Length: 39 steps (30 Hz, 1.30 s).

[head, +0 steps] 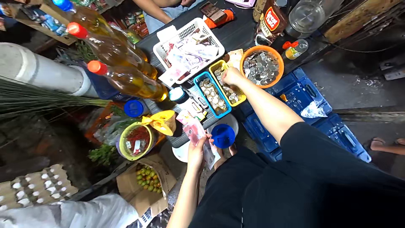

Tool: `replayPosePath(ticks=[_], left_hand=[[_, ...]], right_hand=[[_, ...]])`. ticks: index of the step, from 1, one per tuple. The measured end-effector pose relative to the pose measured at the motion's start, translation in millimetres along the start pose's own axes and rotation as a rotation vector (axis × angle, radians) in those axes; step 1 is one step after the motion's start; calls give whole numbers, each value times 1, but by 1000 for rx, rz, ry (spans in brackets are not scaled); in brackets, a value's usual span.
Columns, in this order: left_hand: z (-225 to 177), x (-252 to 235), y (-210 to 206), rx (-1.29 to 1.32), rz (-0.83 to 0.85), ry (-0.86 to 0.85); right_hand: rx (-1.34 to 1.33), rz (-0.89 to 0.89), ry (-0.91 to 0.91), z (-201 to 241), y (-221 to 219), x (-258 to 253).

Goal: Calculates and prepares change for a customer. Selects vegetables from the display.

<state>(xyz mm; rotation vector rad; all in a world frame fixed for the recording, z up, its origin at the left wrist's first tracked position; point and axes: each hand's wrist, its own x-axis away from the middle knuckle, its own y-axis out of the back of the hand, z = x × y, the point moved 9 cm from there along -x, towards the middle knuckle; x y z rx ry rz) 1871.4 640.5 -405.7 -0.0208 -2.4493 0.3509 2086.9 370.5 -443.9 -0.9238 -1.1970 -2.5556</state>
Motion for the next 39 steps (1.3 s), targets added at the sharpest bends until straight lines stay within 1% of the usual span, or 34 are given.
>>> replayPosePath(ticks=[3,4,7,8,10,13,14,15,16,17,19,20,22,25,27,28,32,33,36,37,39], left_hand=[[3,0,2,4,2,2],[3,0,2,0,2,4],[2,2,1,-12,5,-4],[1,2,1,-15,8,-8],[0,4,-3,-24,16,-14],[2,6,-7,-30,18,-2],[4,6,-9,-31,24,-2],[6,6,-10,-29,31,-5],[7,6,-12,-28,35,-9],[9,7,-13,-31,37,-11],[12,8,-17,-42,42,-10],[13,9,-19,-46,44,-8],[14,10,-23,-49,49,-8],[15,12,-26,-75,46,-12],[16,14,-28,-75,42,-9],[16,15,-29,-72,41,-8],[15,23,-35,-68,46,12],[16,23,-37,-73,53,19],[20,23,-44,-86,111,36],[21,21,-47,-90,138,41],[19,20,-56,-85,195,56]], right_hand=[[-319,22,-52,-7,9,26],[-421,32,-37,-6,11,38],[-924,127,88,-6,24,66],[-1049,118,115,-11,35,73],[-1203,-24,132,-29,68,84],[-1337,-267,119,-63,113,90],[-1349,-314,109,-73,122,89],[-1300,-354,80,-81,127,86],[-1155,-387,39,-89,129,82],[-916,-400,4,-95,128,77],[-422,-324,-23,-96,116,67],[-262,-289,-1,-91,107,64],[-85,-267,64,-81,89,58],[17,-266,91,-72,77,54],[-18,-267,99,-74,78,52],[-93,-274,104,-78,82,53],[-615,-359,33,-103,98,72],[-708,-373,6,-109,100,77],[-833,-411,-53,-126,105,88],[-943,-415,-48,-128,105,94],[-1260,-346,7,-126,104,112]])
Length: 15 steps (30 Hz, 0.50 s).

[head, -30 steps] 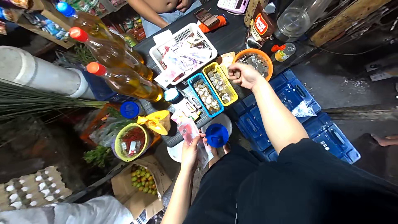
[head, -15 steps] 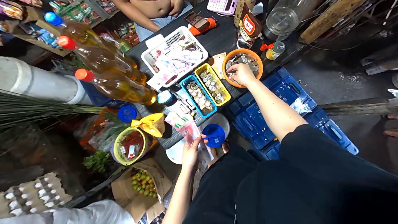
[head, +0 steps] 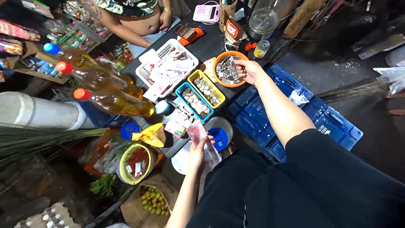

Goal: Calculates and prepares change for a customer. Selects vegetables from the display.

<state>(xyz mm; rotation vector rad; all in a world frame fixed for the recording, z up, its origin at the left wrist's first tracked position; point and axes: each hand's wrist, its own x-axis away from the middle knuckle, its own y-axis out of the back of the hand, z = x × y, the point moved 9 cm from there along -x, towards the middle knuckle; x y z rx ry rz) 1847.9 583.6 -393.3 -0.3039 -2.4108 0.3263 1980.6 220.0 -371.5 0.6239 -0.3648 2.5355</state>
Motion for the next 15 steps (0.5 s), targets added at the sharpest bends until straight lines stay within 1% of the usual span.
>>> replayPosePath(ticks=[1,3,6,10,12,15], left_hand=[[-2,-1,-6,6,44,14],[-4,1,-18,18,166,52],[-7,10,-29,-7,307,67],[-2,28,-29,-83,430,105],[8,36,-28,-146,467,142],[31,51,-37,-240,534,204]], right_hand=[[-150,44,-8,4,0,14],[-324,83,17,11,3,46],[-406,85,71,13,11,104],[-434,7,144,5,14,194],[-468,-33,161,-12,19,235],[-501,-111,109,-62,33,293]])
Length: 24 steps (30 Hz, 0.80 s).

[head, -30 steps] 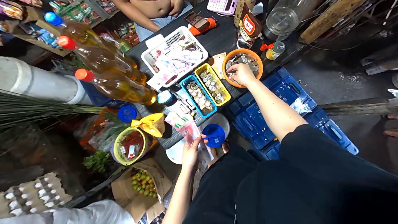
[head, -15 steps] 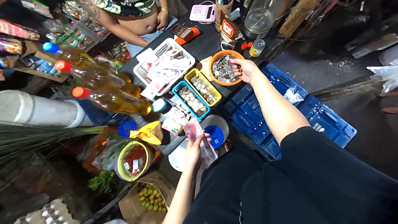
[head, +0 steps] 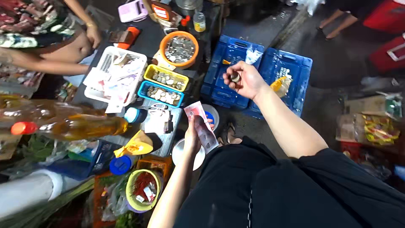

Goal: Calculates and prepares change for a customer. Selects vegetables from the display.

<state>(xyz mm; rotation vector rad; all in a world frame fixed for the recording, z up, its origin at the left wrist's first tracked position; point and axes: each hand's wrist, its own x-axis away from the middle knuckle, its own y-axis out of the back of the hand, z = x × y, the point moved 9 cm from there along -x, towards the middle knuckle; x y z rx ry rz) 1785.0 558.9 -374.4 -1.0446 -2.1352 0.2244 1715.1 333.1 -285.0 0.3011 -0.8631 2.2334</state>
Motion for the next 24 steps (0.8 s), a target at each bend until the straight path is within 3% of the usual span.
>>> replayPosePath(ticks=[4,7,9,11,14,17,19,21,24], left_hand=[[28,5,-55,-163,191,76],[48,12,-104,-357,343,78],[60,17,-139,-549,403,22],[78,25,-179,-719,477,-31],[128,49,-247,-810,637,-11],[193,95,-320,-851,790,62],[235,132,-366,-861,909,54],[270,165,-405,-882,960,24],[313,205,-456,-942,976,-50]], right_hand=[[216,-105,-156,-87,81,94],[609,-198,-466,-190,177,177],[795,-236,-628,-233,226,237],[688,-412,-489,-218,241,292],[353,-638,74,-158,240,355],[344,-774,424,-116,249,412],[344,-1010,546,-107,278,463],[303,-1178,535,-104,311,520],[352,-1186,458,-101,347,597]])
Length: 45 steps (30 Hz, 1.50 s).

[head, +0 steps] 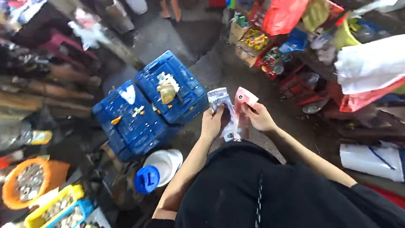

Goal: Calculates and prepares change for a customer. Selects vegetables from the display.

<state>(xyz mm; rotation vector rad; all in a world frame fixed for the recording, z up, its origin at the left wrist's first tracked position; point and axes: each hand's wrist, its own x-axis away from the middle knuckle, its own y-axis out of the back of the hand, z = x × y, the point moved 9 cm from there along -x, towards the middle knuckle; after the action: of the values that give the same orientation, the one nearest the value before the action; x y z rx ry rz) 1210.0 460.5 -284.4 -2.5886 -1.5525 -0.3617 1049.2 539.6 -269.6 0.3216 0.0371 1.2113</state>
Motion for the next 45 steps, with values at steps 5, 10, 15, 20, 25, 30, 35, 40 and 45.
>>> replayPosePath(ticks=[5,10,15,20,25,30,35,40,45], left_hand=[[-28,-34,-108,-44,43,-92],[-51,-58,-217,-100,391,-166],[-33,-91,-313,32,685,31],[-20,-161,-379,87,799,306],[-49,-225,-420,-161,742,380],[-100,-243,-491,-244,987,374],[-145,-266,-547,-117,1133,423],[-147,-295,-603,-7,1484,383],[-230,-343,-666,-170,1361,-18]], right_hand=[[-40,14,-17,-20,85,5],[-265,-284,-78,-45,174,6],[-326,-372,-224,-85,247,-16],[-439,-299,-694,-202,299,-9],[44,-343,-681,-175,371,-21],[514,-767,151,-2,432,-89],[950,-722,435,16,462,-115],[893,-476,566,10,521,-138],[850,-521,554,23,609,-153]])
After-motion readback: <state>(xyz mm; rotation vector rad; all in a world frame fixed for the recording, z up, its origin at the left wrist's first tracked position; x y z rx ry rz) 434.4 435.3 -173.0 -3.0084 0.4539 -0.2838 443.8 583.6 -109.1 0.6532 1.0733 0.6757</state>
